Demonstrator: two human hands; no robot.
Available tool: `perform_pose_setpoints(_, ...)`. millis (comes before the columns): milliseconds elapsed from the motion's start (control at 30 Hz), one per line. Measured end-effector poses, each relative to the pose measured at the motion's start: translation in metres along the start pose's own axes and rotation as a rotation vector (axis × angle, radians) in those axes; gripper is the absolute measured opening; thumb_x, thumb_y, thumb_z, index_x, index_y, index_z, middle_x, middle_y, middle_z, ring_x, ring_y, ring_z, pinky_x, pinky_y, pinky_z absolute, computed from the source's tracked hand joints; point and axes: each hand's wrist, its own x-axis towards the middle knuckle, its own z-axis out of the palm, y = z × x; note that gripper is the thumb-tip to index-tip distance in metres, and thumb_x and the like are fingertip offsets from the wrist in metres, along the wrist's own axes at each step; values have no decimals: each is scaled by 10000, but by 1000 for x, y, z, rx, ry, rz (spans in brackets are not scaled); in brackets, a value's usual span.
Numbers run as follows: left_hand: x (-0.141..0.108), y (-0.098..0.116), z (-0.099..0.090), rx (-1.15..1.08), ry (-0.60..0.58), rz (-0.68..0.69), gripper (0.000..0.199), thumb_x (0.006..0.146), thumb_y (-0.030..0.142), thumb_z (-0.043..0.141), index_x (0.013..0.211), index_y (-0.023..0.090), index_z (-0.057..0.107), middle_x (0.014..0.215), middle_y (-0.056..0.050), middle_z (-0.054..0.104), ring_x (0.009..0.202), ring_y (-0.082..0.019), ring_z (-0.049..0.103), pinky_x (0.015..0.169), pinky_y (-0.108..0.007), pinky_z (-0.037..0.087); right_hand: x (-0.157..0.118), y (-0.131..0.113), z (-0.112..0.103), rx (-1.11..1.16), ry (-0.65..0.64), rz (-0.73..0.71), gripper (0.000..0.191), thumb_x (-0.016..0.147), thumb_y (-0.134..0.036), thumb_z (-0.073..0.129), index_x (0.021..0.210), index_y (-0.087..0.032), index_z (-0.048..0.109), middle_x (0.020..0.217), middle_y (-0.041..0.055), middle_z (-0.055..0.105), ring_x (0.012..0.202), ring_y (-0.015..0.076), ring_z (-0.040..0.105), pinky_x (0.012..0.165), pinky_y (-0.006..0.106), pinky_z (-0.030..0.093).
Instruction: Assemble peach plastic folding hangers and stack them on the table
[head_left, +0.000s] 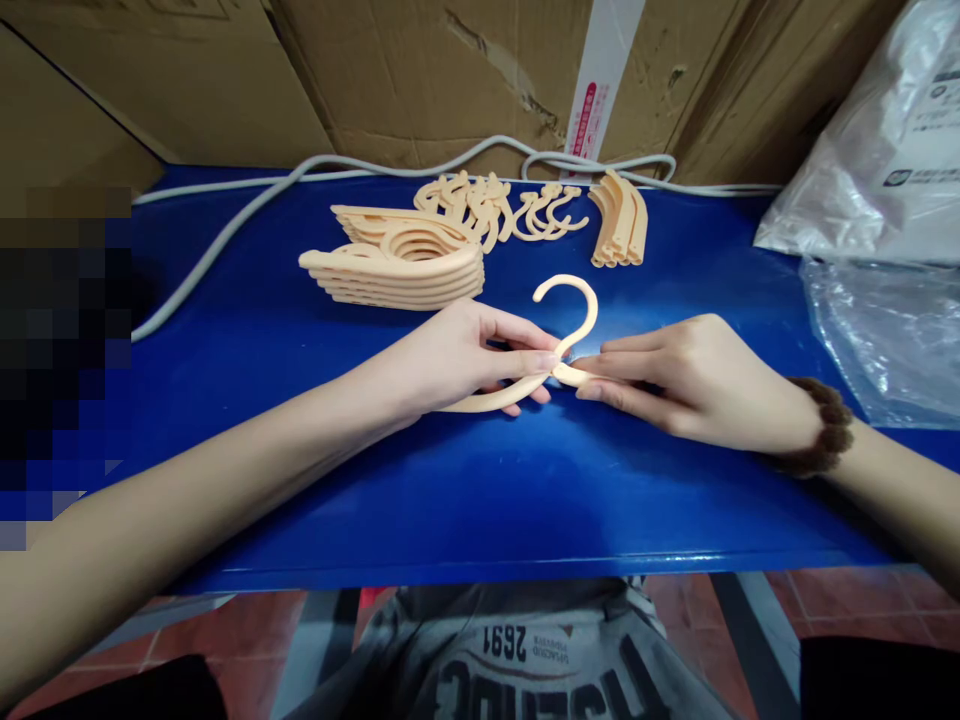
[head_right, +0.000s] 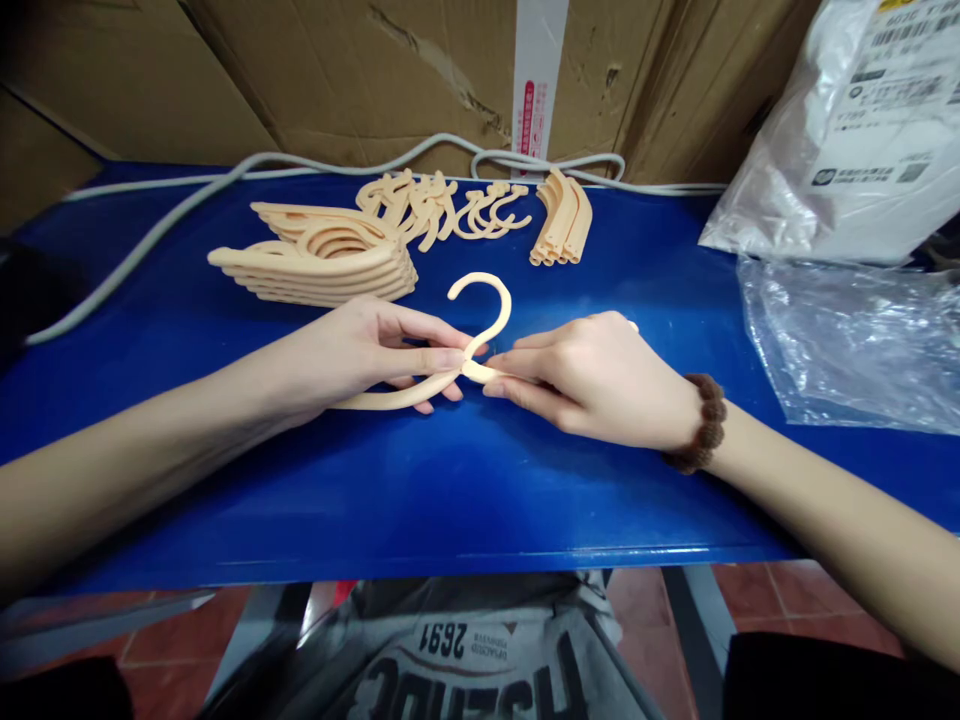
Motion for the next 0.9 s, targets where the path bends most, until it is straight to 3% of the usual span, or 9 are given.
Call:
perform_pose_setpoints(467, 3, 1, -2, 4, -60, 9, 50, 922, 106, 699, 936, 96, 746, 680, 1, 749, 584, -73, 691, 519, -108, 562, 0, 2, 2, -55, 21, -42, 380, 1064, -395, 442, 1167, -210, 758, 1056, 22, 793, 835, 203, 747, 632, 306, 427)
perform_pose_setpoints(700, 4, -2, -4, 11, -107, 46, 47, 928, 119, 686, 954, 102, 722, 715, 5, 739, 619, -75, 702, 515, -97, 549, 0, 4, 0, -191, 92, -93, 332, 1044, -395, 471, 1023, -182, 726, 802, 41, 707, 685, 174, 614, 639, 299, 378)
perform_pose_setpoints(900, 4, -1, -5, 36, -127, 37, 60, 928, 136, 678, 972, 114, 714, 723, 9, 729, 629, -80, 700, 517, -104, 545, 1, 7, -2, -227, 131, -92, 274, 1003, -425, 532, 942, -174, 624, 784, 42, 627, 653, 171, 539, 641, 305, 377)
